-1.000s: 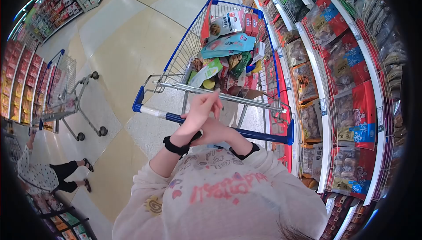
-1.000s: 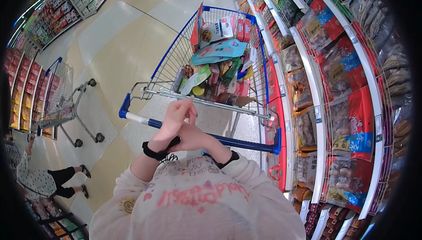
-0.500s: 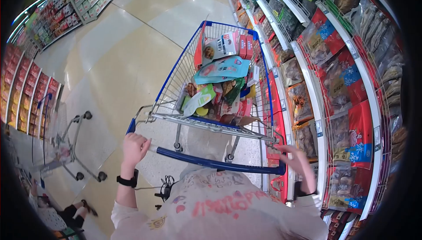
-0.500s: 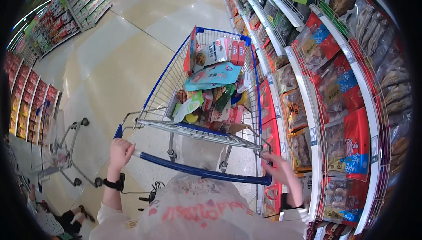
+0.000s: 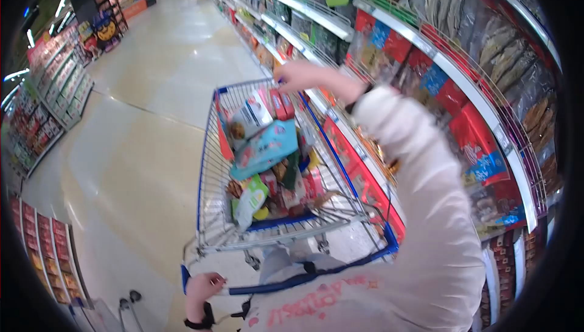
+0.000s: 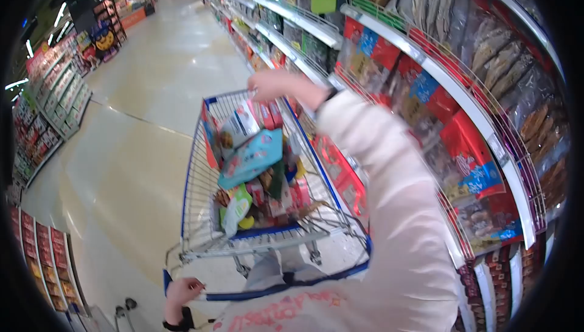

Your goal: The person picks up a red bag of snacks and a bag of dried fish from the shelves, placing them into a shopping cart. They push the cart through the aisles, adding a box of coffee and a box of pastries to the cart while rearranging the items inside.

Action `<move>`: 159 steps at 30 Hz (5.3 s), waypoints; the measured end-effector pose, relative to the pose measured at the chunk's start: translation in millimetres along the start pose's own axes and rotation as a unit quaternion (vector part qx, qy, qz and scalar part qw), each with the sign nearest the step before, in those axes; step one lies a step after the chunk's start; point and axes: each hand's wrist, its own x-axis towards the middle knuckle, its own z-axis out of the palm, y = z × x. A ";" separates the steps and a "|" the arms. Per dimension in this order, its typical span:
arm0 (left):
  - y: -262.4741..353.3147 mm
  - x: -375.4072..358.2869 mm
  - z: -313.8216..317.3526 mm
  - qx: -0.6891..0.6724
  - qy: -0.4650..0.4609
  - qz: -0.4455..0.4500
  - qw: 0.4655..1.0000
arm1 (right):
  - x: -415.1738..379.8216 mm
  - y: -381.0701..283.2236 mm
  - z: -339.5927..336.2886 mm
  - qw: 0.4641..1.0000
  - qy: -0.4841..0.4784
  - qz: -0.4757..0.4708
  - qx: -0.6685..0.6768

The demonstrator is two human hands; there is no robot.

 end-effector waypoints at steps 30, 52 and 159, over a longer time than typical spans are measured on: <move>-17.8 72.8 -63.5 -0.017 0.191 0.063 0.979 | 7.7 -1.4 -51.1 0.804 0.543 0.187 -0.156; -20.9 60.3 -44.2 0.041 0.256 0.091 0.962 | -386.1 13.0 -135.8 0.638 0.280 0.372 -0.613; 698.2 363.3 167.5 -0.255 0.032 0.442 0.859 | -445.0 215.6 92.5 0.825 0.291 0.427 -0.231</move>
